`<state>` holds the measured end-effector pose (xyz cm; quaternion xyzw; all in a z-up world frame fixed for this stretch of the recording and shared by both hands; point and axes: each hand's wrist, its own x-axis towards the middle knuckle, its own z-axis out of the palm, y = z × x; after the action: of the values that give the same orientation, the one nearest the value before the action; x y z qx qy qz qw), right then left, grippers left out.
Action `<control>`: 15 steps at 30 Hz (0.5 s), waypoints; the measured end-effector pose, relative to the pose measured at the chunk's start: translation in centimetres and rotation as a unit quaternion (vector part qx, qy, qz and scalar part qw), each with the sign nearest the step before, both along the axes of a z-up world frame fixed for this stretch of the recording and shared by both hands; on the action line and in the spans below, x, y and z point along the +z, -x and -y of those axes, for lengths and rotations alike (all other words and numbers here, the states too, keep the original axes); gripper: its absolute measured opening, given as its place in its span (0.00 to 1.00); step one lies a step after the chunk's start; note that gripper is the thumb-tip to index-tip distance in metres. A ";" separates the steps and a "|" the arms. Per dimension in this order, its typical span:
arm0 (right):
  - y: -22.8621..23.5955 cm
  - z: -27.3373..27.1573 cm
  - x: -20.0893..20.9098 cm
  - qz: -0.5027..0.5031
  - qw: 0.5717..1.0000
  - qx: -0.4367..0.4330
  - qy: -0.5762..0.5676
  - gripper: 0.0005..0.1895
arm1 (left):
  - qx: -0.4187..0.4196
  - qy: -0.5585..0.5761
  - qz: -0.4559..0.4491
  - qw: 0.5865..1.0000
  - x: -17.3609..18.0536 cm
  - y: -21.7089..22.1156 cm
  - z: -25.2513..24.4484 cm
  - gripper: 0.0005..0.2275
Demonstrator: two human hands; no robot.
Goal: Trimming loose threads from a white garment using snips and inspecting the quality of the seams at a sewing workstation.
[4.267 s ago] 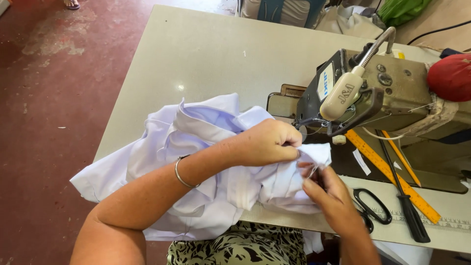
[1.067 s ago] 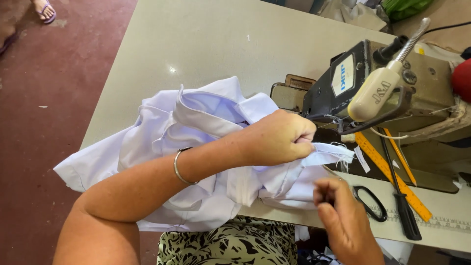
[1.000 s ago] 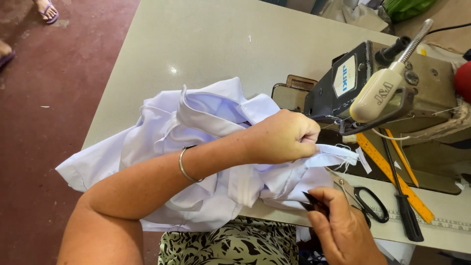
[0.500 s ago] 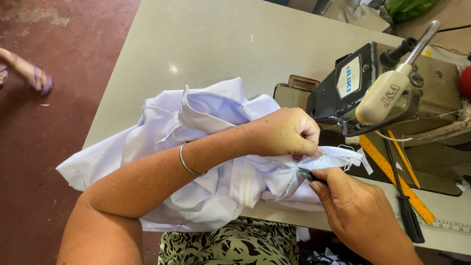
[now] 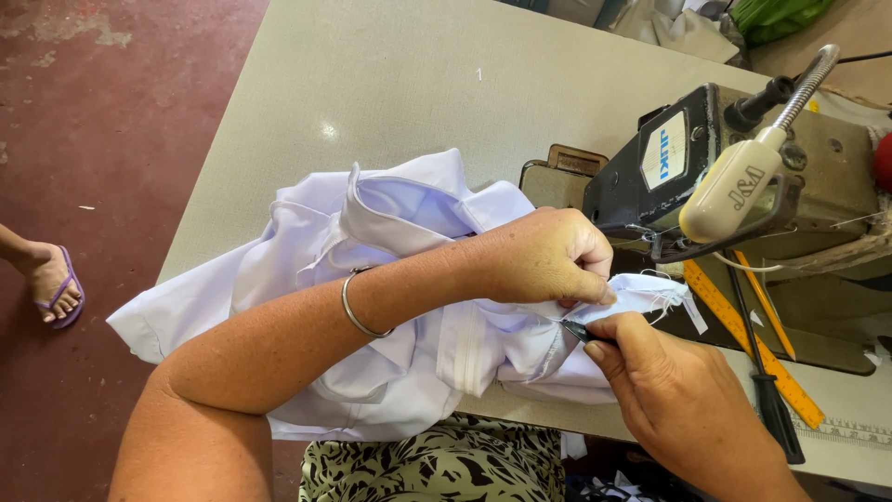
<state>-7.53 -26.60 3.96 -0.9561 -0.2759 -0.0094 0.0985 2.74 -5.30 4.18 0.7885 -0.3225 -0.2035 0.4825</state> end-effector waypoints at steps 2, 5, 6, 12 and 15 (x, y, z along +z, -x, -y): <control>0.0 -0.1 0.1 0.005 1.000 0.001 0.004 0.07 | 0.000 0.000 0.007 1.000 -0.1 -0.1 0.0 0.10; -0.1 -0.3 -0.2 0.026 1.000 0.009 -0.006 0.07 | 0.016 0.003 0.024 1.000 -0.4 0.0 -0.1 0.10; -0.1 -0.4 -0.3 0.041 0.999 0.014 -0.020 0.08 | 0.029 0.006 0.035 0.999 -0.5 0.0 -0.1 0.10; 2.2 1.7 -3.0 -0.141 0.928 -0.105 -0.328 0.26 | 0.091 0.063 0.022 0.994 -0.3 1.1 -2.4 0.10; 1.9 -1.4 -6.1 -0.045 0.849 -0.129 -0.511 0.16 | 0.106 0.073 0.029 0.991 0.6 2.3 -2.9 0.11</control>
<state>-9.42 -25.19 -2.12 -0.7974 -0.1013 -0.1181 0.5831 0.49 -2.40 4.73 0.7862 -0.2651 -0.1045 0.5484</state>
